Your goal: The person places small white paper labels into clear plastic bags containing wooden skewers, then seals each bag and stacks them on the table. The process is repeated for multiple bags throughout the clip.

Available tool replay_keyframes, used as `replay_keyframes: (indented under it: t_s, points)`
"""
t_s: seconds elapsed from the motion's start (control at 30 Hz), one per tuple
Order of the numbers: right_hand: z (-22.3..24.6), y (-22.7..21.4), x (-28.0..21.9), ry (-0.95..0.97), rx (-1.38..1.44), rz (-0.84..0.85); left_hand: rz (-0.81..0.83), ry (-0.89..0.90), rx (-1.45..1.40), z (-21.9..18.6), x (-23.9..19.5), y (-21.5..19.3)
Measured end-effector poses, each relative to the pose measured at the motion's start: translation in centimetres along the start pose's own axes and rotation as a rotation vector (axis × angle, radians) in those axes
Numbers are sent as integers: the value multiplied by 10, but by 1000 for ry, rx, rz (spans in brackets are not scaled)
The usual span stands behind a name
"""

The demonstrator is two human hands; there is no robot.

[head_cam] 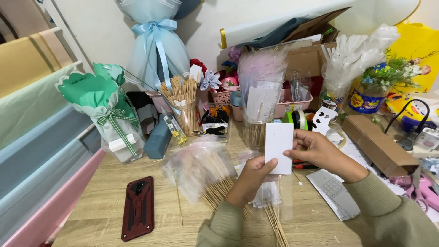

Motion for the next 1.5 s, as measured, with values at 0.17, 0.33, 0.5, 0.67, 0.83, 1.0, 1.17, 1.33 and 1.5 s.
replay_keyframes:
  t_s: [0.17, 0.33, 0.5, 0.67, 0.83, 1.0, 1.17, 1.33, 1.5]
  points:
    - [4, -12, 13, -55, 77, -188, 27, -34, -50, 9, 6, 1]
    - [0, -17, 20, -62, -37, -115, -5, -101, -55, 1, 3, 4]
    - [-1, -10, 18, -17, -66, -90, -45, -55, -107, 0, 7, 2]
    - [10, 0, 9, -29, -74, -88, -69, 23, -199, 1, 13, -2]
    - [-1, 4, 9, -86, -195, -26, -69, 22, -217, 3, 16, -3]
    - [-10, 4, 9, -137, -242, 10, -80, 29, -247, 4, 13, -2]
    - [-5, 5, 7, -188, -342, 37, -88, 11, -233, 9, 16, -6]
    - [-2, 5, -1, -245, -425, 0, -97, 15, -234, 19, 22, -10]
    - [-6, 1, -2, -273, -496, 10, -101, 15, -248, 0, 9, 2]
Point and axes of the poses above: each hand's wrist, its own x-axis towards the middle knuckle, its own y-axis out of the palm, z = x × y, the point moved 2 cm from there along x, towards the middle knuckle, and after that the axes turned 7 degrees about -y, right-handed, at the moved point
